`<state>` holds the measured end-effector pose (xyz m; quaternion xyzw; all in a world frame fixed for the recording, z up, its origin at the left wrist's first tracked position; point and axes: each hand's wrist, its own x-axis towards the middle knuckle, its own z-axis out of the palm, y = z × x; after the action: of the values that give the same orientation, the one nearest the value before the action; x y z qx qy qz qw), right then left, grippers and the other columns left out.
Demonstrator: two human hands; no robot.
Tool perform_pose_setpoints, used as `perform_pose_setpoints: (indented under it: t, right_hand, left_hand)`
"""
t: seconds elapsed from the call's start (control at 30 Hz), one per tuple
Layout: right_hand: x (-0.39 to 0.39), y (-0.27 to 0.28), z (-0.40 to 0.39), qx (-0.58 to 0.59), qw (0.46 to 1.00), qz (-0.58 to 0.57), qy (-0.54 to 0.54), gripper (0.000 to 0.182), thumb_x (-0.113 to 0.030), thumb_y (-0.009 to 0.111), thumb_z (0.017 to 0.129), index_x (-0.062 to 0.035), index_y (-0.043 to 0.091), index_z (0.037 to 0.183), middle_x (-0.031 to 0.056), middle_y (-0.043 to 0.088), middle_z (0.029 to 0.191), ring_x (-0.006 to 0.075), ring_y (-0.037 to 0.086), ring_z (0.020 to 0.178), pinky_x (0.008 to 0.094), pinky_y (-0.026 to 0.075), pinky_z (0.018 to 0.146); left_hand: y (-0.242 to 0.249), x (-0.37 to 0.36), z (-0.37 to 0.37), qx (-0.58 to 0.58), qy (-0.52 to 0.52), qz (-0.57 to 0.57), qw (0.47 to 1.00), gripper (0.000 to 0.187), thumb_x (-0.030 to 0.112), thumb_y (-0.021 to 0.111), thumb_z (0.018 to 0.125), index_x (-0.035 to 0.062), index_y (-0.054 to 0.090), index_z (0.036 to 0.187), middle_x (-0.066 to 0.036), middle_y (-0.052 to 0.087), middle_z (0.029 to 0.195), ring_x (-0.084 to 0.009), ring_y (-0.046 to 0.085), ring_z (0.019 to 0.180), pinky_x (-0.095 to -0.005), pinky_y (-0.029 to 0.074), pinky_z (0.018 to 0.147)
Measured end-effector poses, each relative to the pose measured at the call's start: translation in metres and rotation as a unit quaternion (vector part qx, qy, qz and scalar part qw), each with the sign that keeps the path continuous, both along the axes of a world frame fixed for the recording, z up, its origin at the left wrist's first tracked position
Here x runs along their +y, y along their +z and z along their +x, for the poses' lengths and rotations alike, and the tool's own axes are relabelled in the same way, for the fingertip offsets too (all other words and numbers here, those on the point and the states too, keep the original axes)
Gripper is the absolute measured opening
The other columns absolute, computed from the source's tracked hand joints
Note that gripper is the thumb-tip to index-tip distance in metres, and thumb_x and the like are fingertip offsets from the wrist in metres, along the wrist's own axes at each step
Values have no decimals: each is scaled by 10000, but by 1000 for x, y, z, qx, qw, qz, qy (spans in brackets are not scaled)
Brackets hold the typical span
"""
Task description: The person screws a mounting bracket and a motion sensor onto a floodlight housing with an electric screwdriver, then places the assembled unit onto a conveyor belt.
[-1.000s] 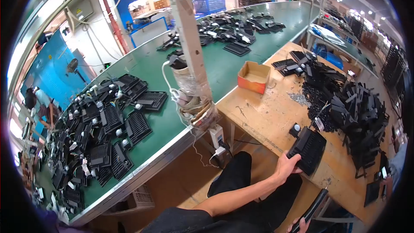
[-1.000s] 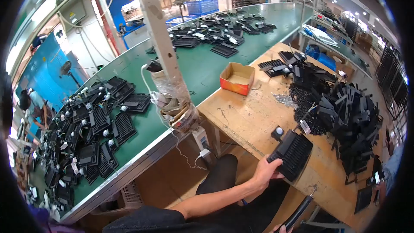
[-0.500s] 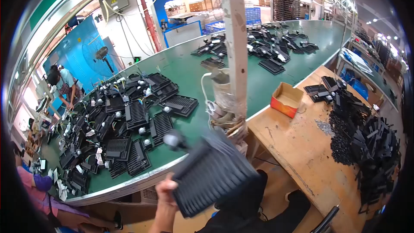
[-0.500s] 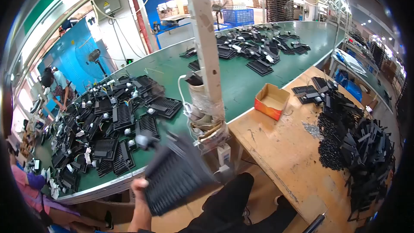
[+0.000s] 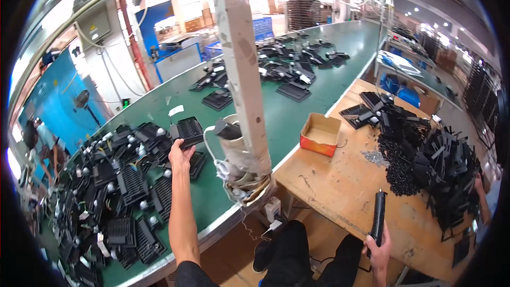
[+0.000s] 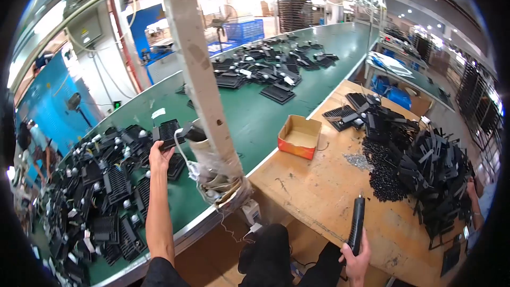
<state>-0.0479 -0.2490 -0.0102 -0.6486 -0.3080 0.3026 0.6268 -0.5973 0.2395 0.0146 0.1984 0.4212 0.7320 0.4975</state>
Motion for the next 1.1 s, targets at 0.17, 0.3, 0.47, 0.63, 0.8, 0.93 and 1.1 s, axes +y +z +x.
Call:
perform_pose_setpoints:
  t: [0.17,0.3,0.47,0.63,0.8,0.93,1.1]
  right_hand:
    - [29,-12,-6,-56,998,-16,-28,739,-84,682,940,27,375,1602,65,596,880,113,580,633,247,491,486]
    - [42,24,-22,-88,994,-63,-29,573,-170,705,1012,1,513,1524,79,685,934,140,578,629,282,487,563]
    - [58,26,-37,-264,958,-81,-84,602,-183,704,1019,-16,497,1560,52,660,892,140,567,665,296,481,594]
    - [54,1,-25,-154,980,-95,-79,576,-188,702,1026,-44,501,1546,24,632,864,118,545,601,283,441,522]
    - [61,1,-41,-165,973,-84,-140,555,-234,719,1027,-26,517,1501,26,622,858,119,512,604,284,422,533]
    - [64,5,-42,-137,976,-109,-127,592,-237,723,1027,-13,496,1527,37,629,869,123,504,621,285,410,548]
    - [69,2,-50,-160,966,-118,-168,654,-287,732,1023,-19,470,1559,64,639,941,149,529,695,310,437,596]
  left_hand:
    - [-52,148,0,4,-26,-44,999,322,97,717,866,-81,639,1123,-219,724,1057,-391,756,922,-537,671,786]
    - [-54,204,-32,-46,80,-93,991,358,117,741,904,-90,613,1166,-222,695,1125,-382,737,930,-543,681,778]
    - [-59,280,-64,-289,246,23,925,253,126,672,1004,-102,603,1088,-179,673,1066,-306,714,851,-417,700,751]
    - [-77,323,34,380,128,92,911,301,181,628,967,5,757,1174,-159,765,933,-339,737,811,-449,596,765]
    - [-101,323,104,776,87,49,623,689,502,640,991,51,535,1501,-178,443,1623,-421,418,1454,-580,364,1175]
    - [-119,376,119,779,36,9,626,694,518,620,1000,88,516,1535,-165,446,1632,-392,368,1501,-569,289,1210]
    - [-95,383,131,797,126,40,590,548,622,623,963,192,753,1278,-106,632,1219,-298,508,1198,-519,356,1025]
